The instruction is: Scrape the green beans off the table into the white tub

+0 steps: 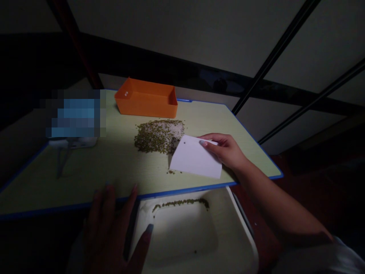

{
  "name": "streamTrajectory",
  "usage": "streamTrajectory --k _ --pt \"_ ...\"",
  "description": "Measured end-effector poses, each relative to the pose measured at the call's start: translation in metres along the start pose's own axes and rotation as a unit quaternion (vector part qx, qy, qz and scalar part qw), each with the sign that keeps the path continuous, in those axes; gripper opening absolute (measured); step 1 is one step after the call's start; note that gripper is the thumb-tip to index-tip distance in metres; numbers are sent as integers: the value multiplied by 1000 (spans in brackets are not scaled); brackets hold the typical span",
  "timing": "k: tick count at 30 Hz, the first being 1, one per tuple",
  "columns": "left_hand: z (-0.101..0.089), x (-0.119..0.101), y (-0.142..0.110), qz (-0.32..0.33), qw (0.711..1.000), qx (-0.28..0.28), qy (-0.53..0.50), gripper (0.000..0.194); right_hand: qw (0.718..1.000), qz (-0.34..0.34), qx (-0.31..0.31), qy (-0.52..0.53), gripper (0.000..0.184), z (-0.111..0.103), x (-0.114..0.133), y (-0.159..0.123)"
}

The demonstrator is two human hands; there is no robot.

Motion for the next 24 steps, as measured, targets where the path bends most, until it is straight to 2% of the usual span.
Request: streamTrajectory --k 4,7,16,24 --pt "3 4 1 -6 1000 12 5 69 1000 -3 -13 2 39 -2 2 -2" --pt "4 6 2 17 1000 -2 6 69 999 -3 -21 24 38 -3 2 -3" --pt "8 10 0 9 1000 -13 -8 69 1000 -6 -1 19 37 -4 0 -2" --pt "5 8 3 23 1000 -8 -2 70 999 -8 -42 10 42 -11 4 -2"
Point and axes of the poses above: each hand's wrist, its own y-axis towards the middle knuckle, its own z-axis out of the palm, x = y × z, the point moved 6 cm from there along y, towards the middle knuckle, and after that the axes turned 3 degrees about z, right-handed, at the moved point
